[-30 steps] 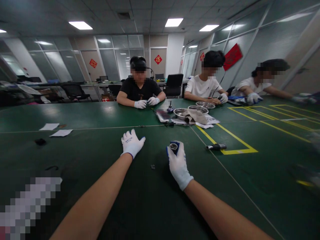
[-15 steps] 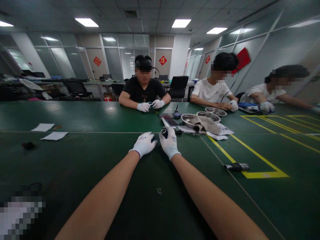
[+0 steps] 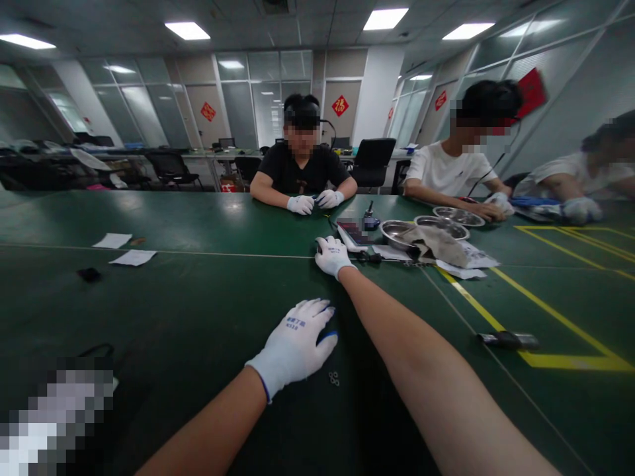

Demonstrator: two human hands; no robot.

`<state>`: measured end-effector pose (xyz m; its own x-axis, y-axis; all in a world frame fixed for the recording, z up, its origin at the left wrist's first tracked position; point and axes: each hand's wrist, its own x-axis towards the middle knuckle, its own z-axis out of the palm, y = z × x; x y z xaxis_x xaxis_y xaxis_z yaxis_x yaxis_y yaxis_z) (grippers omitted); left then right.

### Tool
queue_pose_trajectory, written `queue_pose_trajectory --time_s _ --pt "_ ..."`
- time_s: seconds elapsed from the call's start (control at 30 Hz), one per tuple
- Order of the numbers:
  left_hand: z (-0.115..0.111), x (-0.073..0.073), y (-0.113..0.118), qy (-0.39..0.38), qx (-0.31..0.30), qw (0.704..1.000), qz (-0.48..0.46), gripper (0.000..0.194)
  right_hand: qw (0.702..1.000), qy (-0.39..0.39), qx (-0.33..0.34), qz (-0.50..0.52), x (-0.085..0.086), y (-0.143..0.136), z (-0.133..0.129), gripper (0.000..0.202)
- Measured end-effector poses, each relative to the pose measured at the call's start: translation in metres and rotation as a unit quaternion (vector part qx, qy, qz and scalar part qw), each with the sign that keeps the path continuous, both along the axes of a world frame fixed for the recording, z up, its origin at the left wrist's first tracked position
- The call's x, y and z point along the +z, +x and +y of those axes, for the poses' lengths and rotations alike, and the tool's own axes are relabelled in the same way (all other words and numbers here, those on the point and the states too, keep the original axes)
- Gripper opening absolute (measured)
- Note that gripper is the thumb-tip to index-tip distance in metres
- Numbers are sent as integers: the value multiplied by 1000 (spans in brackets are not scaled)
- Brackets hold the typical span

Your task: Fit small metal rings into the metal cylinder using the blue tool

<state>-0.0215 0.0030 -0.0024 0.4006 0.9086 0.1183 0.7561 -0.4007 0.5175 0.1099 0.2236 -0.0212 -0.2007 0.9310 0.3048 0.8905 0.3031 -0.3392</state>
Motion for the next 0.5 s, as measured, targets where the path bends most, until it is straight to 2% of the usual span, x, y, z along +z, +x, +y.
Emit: queue_pose_trajectory --time_s 0.13,0.23,0.3,0.37,0.43,0.5 --pt "-13 4 1 -10 -5 1000 29 54 998 51 12 17 6 2 -29 69" --pt "-23 5 -1 -7 -8 999 37 54 989 133 25 59 4 18 -72 61" --pt "-27 5 -3 -6 -15 999 33 54 982 173 10 70 2 41 -106 51" --pt "-29 6 -5 -6 -29 999 30 54 978 191 -56 56 5 78 -140 47" --pt "-29 8 -6 -5 -43 999 28 53 965 187 -182 30 10 124 -170 54" --pt "-29 9 -5 0 -45 999 26 53 931 173 -321 14 15 171 -193 68"
